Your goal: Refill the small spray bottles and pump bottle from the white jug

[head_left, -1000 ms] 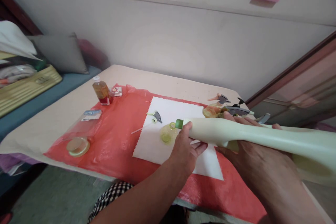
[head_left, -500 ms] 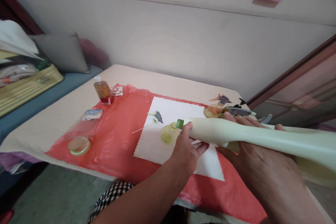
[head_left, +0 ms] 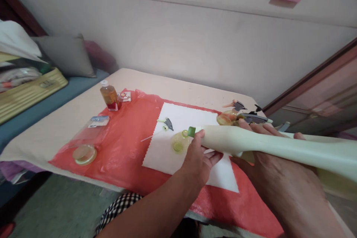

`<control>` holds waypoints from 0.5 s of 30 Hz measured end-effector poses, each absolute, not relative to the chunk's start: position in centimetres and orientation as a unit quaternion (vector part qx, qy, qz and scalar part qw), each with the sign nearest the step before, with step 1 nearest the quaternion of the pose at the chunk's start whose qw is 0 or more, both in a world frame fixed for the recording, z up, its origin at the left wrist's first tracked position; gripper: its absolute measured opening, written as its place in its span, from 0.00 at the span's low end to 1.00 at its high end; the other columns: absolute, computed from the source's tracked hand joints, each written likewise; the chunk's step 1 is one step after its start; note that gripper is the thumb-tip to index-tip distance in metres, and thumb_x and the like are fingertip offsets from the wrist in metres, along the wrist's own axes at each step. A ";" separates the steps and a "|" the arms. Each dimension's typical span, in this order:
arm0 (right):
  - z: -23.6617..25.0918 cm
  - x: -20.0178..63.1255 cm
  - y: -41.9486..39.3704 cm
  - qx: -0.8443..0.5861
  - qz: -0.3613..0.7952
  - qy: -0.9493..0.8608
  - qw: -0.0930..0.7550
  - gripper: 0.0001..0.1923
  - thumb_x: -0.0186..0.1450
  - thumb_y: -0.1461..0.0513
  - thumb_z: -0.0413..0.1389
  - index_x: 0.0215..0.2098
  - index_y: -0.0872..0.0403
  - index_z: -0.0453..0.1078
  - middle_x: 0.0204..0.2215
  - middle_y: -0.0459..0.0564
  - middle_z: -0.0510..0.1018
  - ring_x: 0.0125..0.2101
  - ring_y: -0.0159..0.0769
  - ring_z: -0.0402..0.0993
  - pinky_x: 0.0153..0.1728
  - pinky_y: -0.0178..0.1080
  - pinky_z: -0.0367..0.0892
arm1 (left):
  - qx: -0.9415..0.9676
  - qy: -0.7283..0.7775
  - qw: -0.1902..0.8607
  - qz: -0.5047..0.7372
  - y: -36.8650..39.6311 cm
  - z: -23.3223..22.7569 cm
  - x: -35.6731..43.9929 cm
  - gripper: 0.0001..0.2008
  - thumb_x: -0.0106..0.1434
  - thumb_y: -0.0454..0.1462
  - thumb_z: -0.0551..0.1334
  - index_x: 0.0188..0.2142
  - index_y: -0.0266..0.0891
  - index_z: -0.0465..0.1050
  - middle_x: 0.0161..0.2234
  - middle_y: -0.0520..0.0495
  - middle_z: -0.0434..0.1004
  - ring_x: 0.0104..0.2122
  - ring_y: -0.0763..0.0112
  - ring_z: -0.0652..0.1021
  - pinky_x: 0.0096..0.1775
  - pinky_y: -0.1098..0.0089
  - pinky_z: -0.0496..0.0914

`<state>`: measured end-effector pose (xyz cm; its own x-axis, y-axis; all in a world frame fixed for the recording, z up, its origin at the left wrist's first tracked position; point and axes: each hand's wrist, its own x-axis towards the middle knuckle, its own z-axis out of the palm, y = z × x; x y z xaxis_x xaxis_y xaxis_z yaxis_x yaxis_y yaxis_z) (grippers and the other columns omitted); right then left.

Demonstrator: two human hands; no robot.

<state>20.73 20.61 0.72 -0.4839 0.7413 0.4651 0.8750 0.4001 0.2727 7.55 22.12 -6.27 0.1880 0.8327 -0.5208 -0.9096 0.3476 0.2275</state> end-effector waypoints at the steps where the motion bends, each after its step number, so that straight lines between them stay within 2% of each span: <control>1: 0.7 20.7 20.6 -0.489 -0.248 -0.825 0.136 0.31 0.70 0.55 0.45 0.70 0.53 0.49 0.55 0.65 0.71 0.57 0.62 0.66 0.60 0.69 0.49 | -0.066 0.289 0.768 0.567 22.1 -6.3 7.5 0.24 0.60 0.47 0.65 0.52 0.36 0.70 0.53 0.35 0.72 0.50 0.51 0.77 0.48 0.60 0.76; 7: 0.7 20.6 20.6 -0.483 -0.277 -0.818 0.141 0.29 0.69 0.57 0.45 0.67 0.57 0.55 0.55 0.65 0.72 0.56 0.60 0.68 0.61 0.66 0.49 | -0.065 0.288 0.770 0.566 22.1 -6.1 7.5 0.23 0.60 0.47 0.64 0.51 0.36 0.71 0.52 0.34 0.73 0.50 0.51 0.77 0.48 0.60 0.76; 15: 0.8 20.8 20.5 -0.474 -0.289 -0.820 0.142 0.29 0.70 0.56 0.44 0.67 0.58 0.57 0.56 0.66 0.72 0.57 0.62 0.68 0.61 0.66 0.50 | -0.061 0.278 0.773 0.567 21.9 -6.0 7.5 0.24 0.61 0.47 0.64 0.52 0.35 0.71 0.53 0.34 0.73 0.51 0.50 0.77 0.49 0.60 0.76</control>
